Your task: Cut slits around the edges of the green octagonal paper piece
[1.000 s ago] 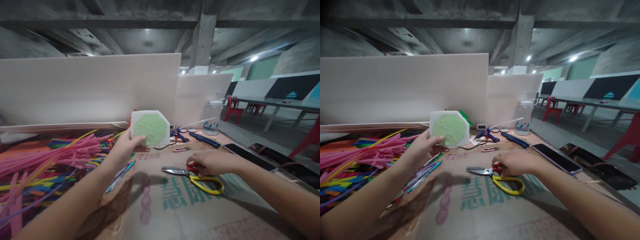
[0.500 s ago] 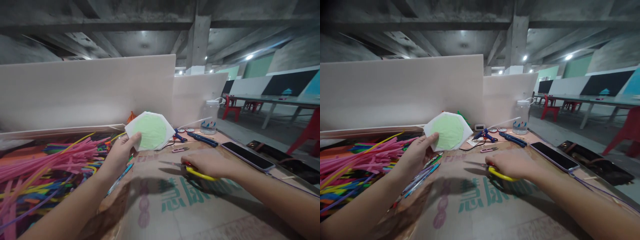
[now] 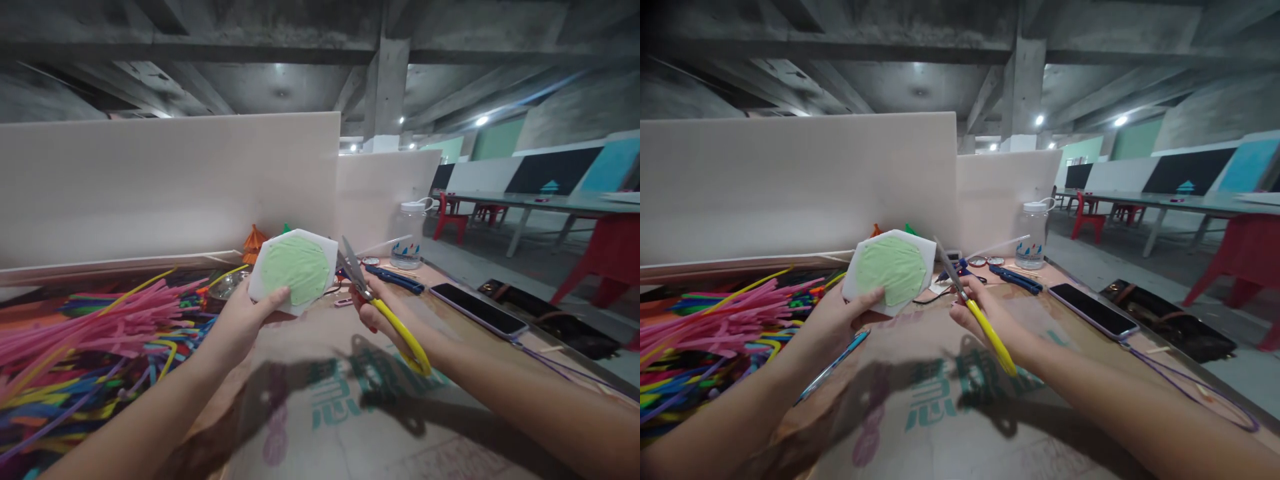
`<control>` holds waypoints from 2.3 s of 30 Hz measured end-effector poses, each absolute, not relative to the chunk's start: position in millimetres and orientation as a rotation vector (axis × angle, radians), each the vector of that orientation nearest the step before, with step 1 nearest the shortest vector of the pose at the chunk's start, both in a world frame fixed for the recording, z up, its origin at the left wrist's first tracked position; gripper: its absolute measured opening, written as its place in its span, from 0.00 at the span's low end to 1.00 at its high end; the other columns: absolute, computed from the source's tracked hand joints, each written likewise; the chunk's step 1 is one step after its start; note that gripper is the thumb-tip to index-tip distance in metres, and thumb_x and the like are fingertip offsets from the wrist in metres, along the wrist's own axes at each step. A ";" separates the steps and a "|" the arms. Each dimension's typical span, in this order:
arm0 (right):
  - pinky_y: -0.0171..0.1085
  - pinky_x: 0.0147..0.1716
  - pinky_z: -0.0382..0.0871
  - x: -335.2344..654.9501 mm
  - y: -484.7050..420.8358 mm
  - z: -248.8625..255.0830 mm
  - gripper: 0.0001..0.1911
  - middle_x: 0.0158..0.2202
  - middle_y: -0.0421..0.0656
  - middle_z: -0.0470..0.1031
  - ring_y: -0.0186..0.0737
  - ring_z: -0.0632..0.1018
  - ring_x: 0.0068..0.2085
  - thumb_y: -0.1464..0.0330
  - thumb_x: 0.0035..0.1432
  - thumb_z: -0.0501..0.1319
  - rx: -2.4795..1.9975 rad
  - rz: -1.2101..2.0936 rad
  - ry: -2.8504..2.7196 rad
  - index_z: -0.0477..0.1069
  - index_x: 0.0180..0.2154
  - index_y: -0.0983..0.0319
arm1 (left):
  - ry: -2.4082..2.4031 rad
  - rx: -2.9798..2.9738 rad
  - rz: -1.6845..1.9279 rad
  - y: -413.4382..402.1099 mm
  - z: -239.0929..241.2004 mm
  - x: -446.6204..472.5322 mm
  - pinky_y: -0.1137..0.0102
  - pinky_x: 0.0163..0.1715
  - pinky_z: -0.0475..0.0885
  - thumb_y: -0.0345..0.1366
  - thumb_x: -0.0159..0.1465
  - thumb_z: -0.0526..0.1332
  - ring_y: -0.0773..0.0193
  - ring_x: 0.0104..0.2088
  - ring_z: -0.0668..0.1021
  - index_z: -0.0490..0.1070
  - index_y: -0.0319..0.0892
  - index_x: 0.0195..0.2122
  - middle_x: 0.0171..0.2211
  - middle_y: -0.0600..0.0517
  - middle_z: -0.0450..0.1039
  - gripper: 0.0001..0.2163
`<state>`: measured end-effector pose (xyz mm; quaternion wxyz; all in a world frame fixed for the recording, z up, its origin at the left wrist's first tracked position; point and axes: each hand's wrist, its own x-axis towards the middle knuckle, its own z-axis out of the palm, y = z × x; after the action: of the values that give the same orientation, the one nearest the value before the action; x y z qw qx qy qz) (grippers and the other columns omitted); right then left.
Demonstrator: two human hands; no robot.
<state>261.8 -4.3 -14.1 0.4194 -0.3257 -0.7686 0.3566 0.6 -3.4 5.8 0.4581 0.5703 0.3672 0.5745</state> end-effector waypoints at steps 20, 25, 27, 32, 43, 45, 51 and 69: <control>0.34 0.25 0.58 258.1 -10.6 -14.8 0.28 0.36 0.40 0.61 0.35 0.61 0.30 0.47 0.56 0.62 -0.859 0.975 -1.889 0.62 0.50 0.57 | 0.913 1.302 1.313 -8.1 -10.6 10.9 0.59 0.40 0.83 0.44 0.52 0.74 0.48 0.44 0.83 0.74 0.37 0.53 0.49 0.39 0.80 0.29; 0.34 0.23 0.55 255.7 -12.6 -16.0 0.33 0.33 0.39 0.60 0.33 0.58 0.27 0.39 0.54 0.61 -0.813 0.979 -1.846 0.64 0.48 0.57 | 0.941 1.266 1.314 -12.8 -5.5 15.1 0.60 0.40 0.83 0.44 0.50 0.75 0.48 0.44 0.83 0.73 0.36 0.54 0.49 0.38 0.80 0.32; 0.34 0.22 0.55 255.1 -13.4 -16.9 0.35 0.32 0.38 0.59 0.32 0.57 0.26 0.37 0.53 0.60 -0.817 0.989 -1.820 0.64 0.48 0.58 | 0.944 1.263 1.315 -12.8 -5.3 15.7 0.60 0.39 0.83 0.44 0.50 0.75 0.48 0.43 0.84 0.74 0.36 0.53 0.48 0.39 0.80 0.31; 0.33 0.22 0.56 254.4 -16.0 -16.5 0.38 0.30 0.36 0.59 0.31 0.59 0.25 0.36 0.53 0.59 -0.859 1.018 -1.795 0.64 0.49 0.59 | 0.941 1.263 1.310 -11.8 -6.5 15.7 0.60 0.39 0.84 0.44 0.50 0.75 0.48 0.43 0.84 0.74 0.36 0.51 0.47 0.38 0.81 0.29; 0.33 0.22 0.55 251.8 -16.5 -16.2 0.29 0.29 0.35 0.57 0.32 0.59 0.25 0.42 0.57 0.60 -0.876 1.012 -1.791 0.64 0.46 0.58 | 0.909 1.320 1.303 -5.3 -12.2 8.3 0.60 0.37 0.83 0.49 0.55 0.71 0.50 0.41 0.84 0.75 0.36 0.51 0.46 0.39 0.81 0.27; 0.34 0.24 0.57 252.8 -16.0 -16.9 0.28 0.31 0.37 0.59 0.33 0.60 0.27 0.43 0.58 0.60 -0.843 0.988 -1.828 0.64 0.46 0.58 | 0.927 1.378 1.292 -5.9 -10.1 6.6 0.62 0.35 0.83 0.49 0.56 0.71 0.51 0.40 0.84 0.74 0.37 0.52 0.47 0.40 0.81 0.27; 0.35 0.30 0.62 257.9 -14.6 -20.1 0.33 0.35 0.40 0.60 0.37 0.63 0.32 0.38 0.56 0.58 -0.769 0.977 -1.894 0.63 0.48 0.58 | 0.988 1.511 1.269 -14.4 -0.4 10.2 0.63 0.31 0.83 0.50 0.54 0.72 0.52 0.38 0.83 0.74 0.38 0.50 0.45 0.42 0.81 0.27; 0.33 0.23 0.54 251.2 -17.9 -16.8 0.39 0.28 0.35 0.59 0.32 0.58 0.26 0.35 0.52 0.59 -0.864 0.970 -1.781 0.65 0.49 0.61 | 0.956 1.396 1.278 -16.9 -6.6 17.7 0.60 0.32 0.83 0.49 0.53 0.73 0.48 0.40 0.84 0.74 0.37 0.51 0.47 0.39 0.80 0.29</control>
<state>251.2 -17.9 -16.8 0.4517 -0.3497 -0.7207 0.3927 17.7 -16.9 -6.6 0.4886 0.5744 0.3933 0.5260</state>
